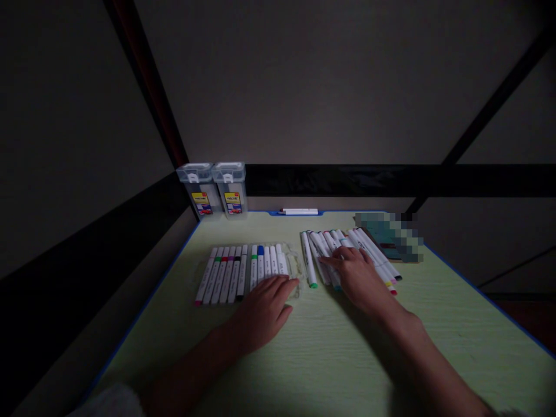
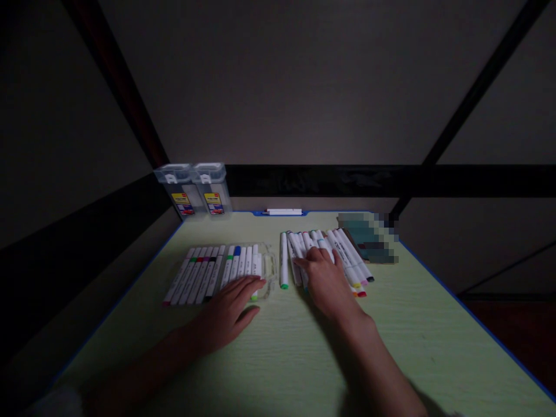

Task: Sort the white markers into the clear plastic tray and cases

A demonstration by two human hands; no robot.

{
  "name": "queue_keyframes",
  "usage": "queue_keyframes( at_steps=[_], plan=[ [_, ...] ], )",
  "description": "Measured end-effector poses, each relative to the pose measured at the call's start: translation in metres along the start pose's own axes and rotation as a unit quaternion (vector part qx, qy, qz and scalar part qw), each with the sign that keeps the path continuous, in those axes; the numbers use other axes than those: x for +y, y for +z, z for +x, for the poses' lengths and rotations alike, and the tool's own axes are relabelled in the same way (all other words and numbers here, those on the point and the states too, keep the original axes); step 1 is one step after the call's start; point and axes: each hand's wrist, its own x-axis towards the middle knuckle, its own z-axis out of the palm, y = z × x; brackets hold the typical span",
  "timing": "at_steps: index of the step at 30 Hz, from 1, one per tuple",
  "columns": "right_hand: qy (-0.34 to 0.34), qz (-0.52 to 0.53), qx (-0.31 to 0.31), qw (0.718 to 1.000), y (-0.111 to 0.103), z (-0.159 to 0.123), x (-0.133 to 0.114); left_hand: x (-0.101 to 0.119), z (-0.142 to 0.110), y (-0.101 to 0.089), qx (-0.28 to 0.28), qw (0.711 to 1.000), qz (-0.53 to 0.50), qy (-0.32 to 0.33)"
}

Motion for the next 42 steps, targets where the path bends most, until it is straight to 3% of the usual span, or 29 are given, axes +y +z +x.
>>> queue_keyframes(
  at_steps=[12,17,24,32,42],
  plan=[
    [0.015,0.032,0.026,0.999,-0.009,-0.002,-0.008,0.0,0.0,0.001,-0.004,1.0,0.001,0.002],
    [-0.049,0.053,0.05,0.996,-0.012,-0.003,-0.021,0.001,0.0,-0.001,-0.006,1.0,0.002,-0.001],
    [-0.156,0.097,0.026,0.983,-0.017,-0.006,-0.04,0.0,0.0,0.001,-0.001,1.0,0.007,-0.001],
    [-0.187,0.103,-0.003,0.977,-0.016,-0.007,-0.044,-0.001,0.0,0.003,-0.002,1.0,0.008,0.001],
    [-0.195,0.116,0.004,0.974,-0.012,-0.008,-0.044,-0.001,0.0,0.003,0.003,1.0,0.003,0.0]
  ],
)
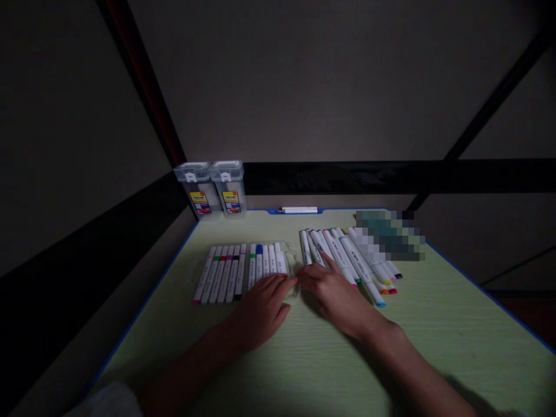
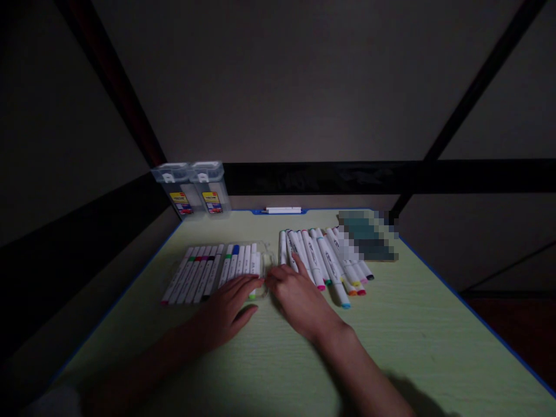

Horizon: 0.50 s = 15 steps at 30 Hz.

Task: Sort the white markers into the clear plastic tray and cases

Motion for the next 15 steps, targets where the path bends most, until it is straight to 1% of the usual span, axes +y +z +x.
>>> queue_keyframes(
  at_steps=[7,11,15],
  plan=[
    [-0.001,0.003,-0.007,1.0,-0.0001,0.0013,-0.0001,-0.0014,0.001,-0.0009,0.011,1.0,-0.021,-0.006],
    [0.006,-0.002,-0.019,1.0,-0.0027,0.0022,-0.0017,0.0011,0.0032,-0.0041,0.022,0.998,-0.051,-0.038],
    [0.015,-0.005,-0.031,0.999,-0.0055,0.0028,-0.0036,0.0055,0.0093,-0.0096,0.013,0.994,-0.073,-0.074]
  ],
)
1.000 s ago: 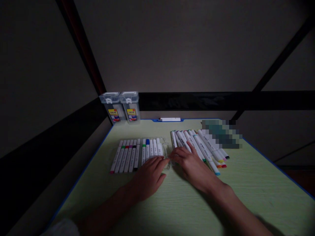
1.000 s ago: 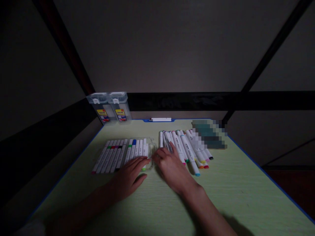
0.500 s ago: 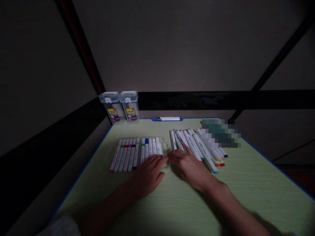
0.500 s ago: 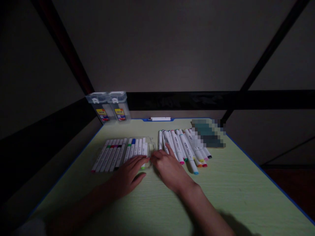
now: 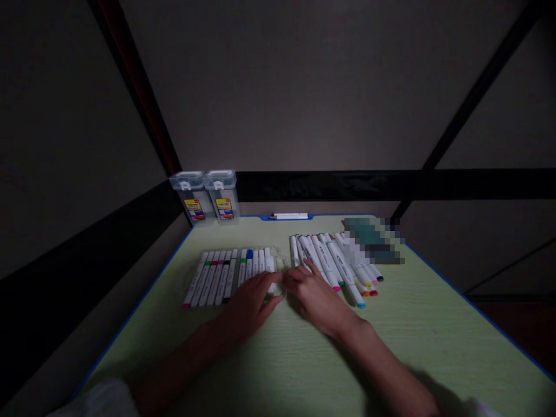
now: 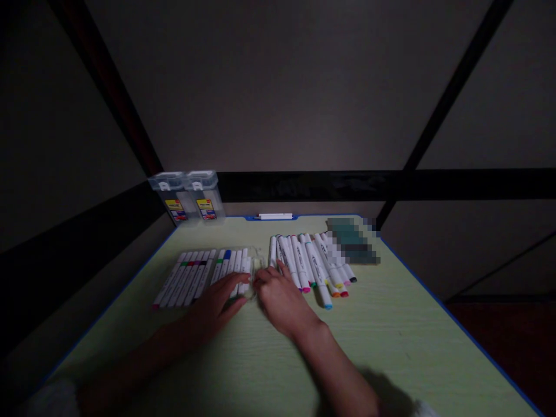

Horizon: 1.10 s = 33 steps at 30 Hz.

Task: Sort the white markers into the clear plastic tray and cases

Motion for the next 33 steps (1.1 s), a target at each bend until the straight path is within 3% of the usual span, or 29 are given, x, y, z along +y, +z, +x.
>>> queue_keyframes(
  at_steps=[7,14,21,33],
  plan=[
    [-0.001,-0.013,0.001,1.0,0.0,0.0,0.0,-0.002,0.027,-0.012,-0.017,0.999,0.031,-0.019],
    [-0.003,-0.009,-0.007,1.0,0.0,0.002,0.0,-0.038,0.075,-0.015,0.01,0.99,0.142,0.004],
    [-0.004,-0.017,-0.004,1.0,-0.001,0.001,-0.002,-0.064,0.114,-0.007,-0.01,0.975,0.222,-0.017],
    [-0.009,-0.014,0.005,1.0,-0.002,0.0,-0.002,-0.081,0.168,0.024,-0.061,0.961,0.266,-0.046]
  ],
)
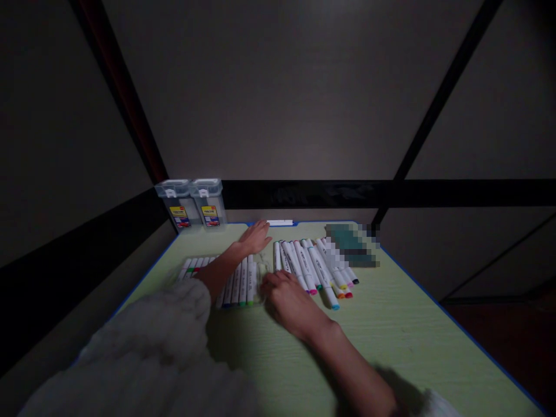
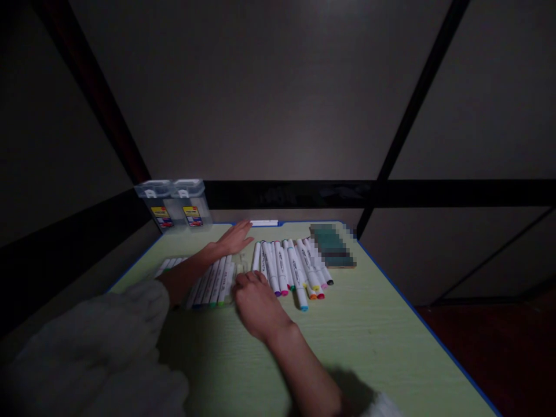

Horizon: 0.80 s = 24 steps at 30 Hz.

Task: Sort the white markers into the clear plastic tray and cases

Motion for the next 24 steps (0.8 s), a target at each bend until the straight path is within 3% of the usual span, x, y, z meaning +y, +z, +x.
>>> queue_keyframes(
  at_steps=[11,19,24],
  plan=[
    [-0.002,0.013,-0.008,1.0,-0.004,0.0,0.0,0.0,0.025,0.017,-0.06,0.997,0.013,-0.041],
    [-0.001,0.007,-0.005,1.0,-0.004,0.0,-0.001,0.001,0.032,0.013,-0.086,0.996,0.016,-0.021],
    [0.004,0.013,-0.009,1.0,-0.006,-0.001,-0.001,0.0,0.034,0.012,-0.073,0.997,0.016,-0.007]
  ],
)
